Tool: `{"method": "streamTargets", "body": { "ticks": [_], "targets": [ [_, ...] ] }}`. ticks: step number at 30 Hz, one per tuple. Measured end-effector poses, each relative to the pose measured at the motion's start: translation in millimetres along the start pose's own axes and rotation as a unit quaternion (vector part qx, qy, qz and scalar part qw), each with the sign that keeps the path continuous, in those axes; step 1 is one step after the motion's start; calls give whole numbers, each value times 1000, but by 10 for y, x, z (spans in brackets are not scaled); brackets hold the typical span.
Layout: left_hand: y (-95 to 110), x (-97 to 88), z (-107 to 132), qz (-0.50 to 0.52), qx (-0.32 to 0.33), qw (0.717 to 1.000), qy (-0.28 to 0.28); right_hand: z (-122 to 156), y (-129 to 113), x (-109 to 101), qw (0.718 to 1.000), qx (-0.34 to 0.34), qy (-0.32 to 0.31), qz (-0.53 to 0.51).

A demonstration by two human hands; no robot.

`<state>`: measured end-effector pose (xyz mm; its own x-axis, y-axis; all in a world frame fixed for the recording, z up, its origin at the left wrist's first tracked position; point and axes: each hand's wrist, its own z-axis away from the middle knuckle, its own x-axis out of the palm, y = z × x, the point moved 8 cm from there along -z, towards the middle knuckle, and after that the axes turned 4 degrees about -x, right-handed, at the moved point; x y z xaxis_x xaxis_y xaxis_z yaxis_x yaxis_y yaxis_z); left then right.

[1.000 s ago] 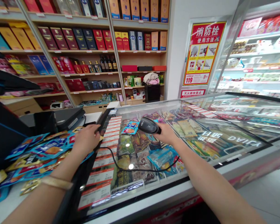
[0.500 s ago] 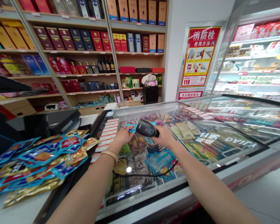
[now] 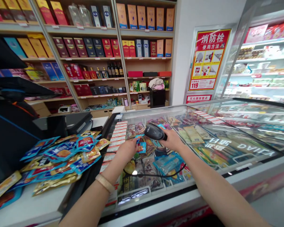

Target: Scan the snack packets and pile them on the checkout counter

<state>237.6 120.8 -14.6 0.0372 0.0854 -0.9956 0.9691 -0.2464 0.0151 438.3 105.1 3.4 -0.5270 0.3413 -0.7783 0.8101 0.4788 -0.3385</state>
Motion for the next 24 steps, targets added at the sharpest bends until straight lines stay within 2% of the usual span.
{"method": "streamTargets", "body": {
  "ticks": [5,8,11,13,15,17,19,21,24],
  "targets": [
    [-113,-87,40,31,-37,998,40,5,-16,2,1000,-8,-1,-3],
    [-313,-154,43,99,-91,986,101,6,-26,0,1000,-11,-2,-8],
    [-564,-196,58,182,-145,961,147,7,-40,-2,1000,-18,0,-22],
    [-718,-209,75,265,-167,934,171,9,-55,-8,999,-23,4,-30],
    [-843,-184,91,376,-178,891,181,14,-84,-19,999,-30,7,-36],
    [-931,-118,96,478,-185,841,172,22,-136,-38,998,-42,10,-44],
    [-985,-63,94,528,-190,812,162,33,-203,-57,997,-57,9,-50],
    [-1025,-52,87,522,-188,815,166,42,-270,-65,996,-69,0,-50],
    [-1068,-93,70,446,-184,854,193,54,-359,-55,995,-83,-16,-47]
  ]
}}
